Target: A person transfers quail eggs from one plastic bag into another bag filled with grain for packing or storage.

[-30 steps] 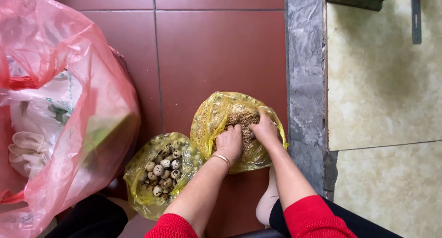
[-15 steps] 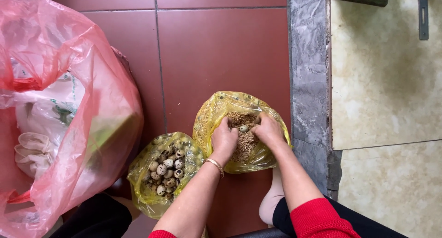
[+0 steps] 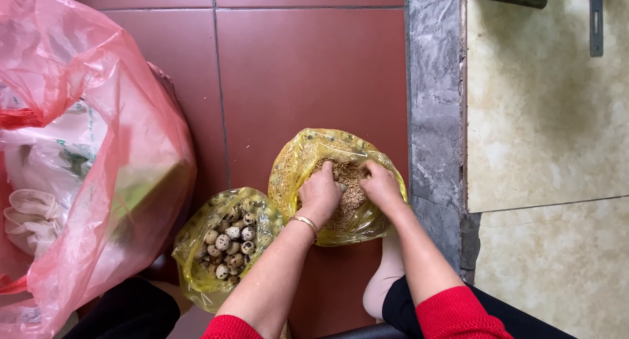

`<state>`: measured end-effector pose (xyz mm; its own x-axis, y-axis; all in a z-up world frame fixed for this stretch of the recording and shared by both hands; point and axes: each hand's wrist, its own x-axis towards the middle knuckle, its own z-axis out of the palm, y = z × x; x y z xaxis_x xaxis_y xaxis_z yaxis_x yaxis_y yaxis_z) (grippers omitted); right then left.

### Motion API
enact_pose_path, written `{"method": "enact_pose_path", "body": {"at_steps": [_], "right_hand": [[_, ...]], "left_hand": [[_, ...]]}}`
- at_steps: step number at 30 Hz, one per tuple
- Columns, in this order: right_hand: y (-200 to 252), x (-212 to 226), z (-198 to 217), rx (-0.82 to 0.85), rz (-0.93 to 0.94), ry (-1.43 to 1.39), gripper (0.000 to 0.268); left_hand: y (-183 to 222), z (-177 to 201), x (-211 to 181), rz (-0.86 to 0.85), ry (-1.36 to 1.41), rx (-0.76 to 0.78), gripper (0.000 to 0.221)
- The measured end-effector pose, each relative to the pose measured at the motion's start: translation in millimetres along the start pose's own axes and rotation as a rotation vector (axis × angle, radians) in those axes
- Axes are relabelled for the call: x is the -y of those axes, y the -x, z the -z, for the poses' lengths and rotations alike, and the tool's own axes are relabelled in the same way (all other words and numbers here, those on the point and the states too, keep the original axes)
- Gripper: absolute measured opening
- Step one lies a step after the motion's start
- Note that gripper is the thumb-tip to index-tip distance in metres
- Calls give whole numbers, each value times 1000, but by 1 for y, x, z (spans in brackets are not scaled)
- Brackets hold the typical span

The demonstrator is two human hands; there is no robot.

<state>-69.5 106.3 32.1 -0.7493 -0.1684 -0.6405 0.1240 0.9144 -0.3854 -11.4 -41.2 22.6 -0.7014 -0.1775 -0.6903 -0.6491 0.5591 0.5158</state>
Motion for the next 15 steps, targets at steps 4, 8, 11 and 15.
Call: {"method": "enact_pose_path", "body": {"at_steps": [4, 8, 11, 15], "right_hand": [[-12, 20, -9, -37, -46, -69, 45], [-37, 18, -19, 73, -118, 201, 35], [-35, 1, -12, 98, -82, 294, 31], [-4, 41, 14, 54, -4, 230, 37]], "left_hand": [[20, 15, -13, 35, 55, -15, 41], [-4, -5, 6, 2, -111, 89, 20], [-13, -6, 8, -5, -136, 99, 23], [-24, -21, 13, -45, -158, 129, 30]]}}
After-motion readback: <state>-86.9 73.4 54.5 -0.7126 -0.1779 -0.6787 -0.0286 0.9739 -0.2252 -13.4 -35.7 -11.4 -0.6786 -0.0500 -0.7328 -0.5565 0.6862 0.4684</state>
